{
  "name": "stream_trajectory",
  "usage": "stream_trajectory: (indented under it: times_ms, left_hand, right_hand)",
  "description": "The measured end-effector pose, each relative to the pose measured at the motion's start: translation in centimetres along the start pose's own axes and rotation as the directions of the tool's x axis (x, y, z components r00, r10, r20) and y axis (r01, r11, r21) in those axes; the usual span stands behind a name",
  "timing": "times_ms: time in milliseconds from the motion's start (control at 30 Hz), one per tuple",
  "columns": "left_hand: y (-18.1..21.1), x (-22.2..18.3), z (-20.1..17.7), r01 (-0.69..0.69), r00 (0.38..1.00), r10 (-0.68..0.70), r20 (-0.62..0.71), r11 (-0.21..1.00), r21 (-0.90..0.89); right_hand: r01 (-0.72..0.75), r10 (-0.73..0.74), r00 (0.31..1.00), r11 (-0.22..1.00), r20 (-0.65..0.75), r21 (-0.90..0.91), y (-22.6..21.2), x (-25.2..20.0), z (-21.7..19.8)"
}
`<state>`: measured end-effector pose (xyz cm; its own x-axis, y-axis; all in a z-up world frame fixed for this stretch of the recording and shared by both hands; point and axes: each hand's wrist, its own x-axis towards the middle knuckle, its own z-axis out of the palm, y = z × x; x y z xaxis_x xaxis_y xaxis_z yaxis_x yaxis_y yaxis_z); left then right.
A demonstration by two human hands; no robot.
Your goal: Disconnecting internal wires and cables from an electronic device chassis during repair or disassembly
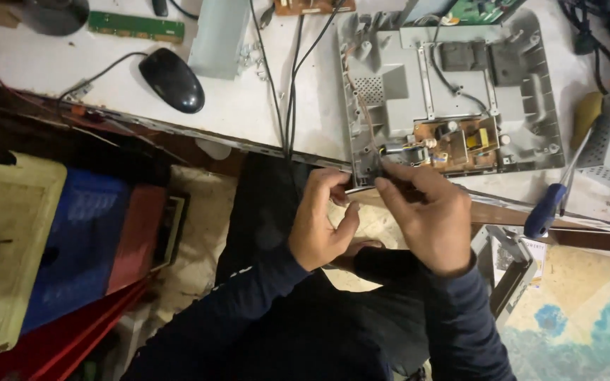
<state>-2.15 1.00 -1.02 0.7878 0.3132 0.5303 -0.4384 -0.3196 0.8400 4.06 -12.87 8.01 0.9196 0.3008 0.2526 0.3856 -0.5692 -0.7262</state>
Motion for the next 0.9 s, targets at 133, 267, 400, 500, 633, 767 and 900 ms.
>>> stream_trajectory:
  times_ms: [133,267,400,500,633,767,900]
  left_hand:
    - [-0.8,-0.5,0.4,0.08,0.997,-0.08,-0.018,0.996,-0.039]
    - [-0.7,-0.1,0.8,0.106,0.993,-0.109,-0.033,0.991,-0.08]
    - [-0.6,0.4,0.8,0.135,0.99,-0.139,-0.018,0.981,-0.136]
    - [-1.2,0.1,0.9,0.196,0.98,-0.2,-0.004,0.965,-0.172]
    - [-0.8,0.5,0.8,0.204,0.978,-0.21,-0.013,0.959,-0.196]
    - [-1.3,0.3,0.6,0.174,0.984,-0.177,-0.009,0.972,-0.156]
    - [-2.6,-0.2,0.9,0.168,0.985,-0.171,-0.021,0.979,-0.115]
  right_hand:
    - [-0.041,0.041,0.999,0.999,0.027,0.018,-0.4,-0.2,-0.3]
    - [0.116,-0.116,0.993,0.993,0.006,-0.024,0.2,-0.5,0.0]
    - [0.203,-0.205,0.978,0.977,-0.032,-0.06,-0.3,-0.7,0.9]
    - [0.275,-0.278,0.96,0.956,-0.019,-0.105,0.0,-0.6,1.0]
    - [0.397,-0.394,0.917,0.89,0.06,-0.224,0.9,0.0,0.7]
    - [0.542,-0.498,0.84,0.776,0.214,-0.322,1.8,0.9,-0.1]
    - [0.666,-0.584,0.744,0.688,0.325,-0.288,1.8,1.9,-0.5]
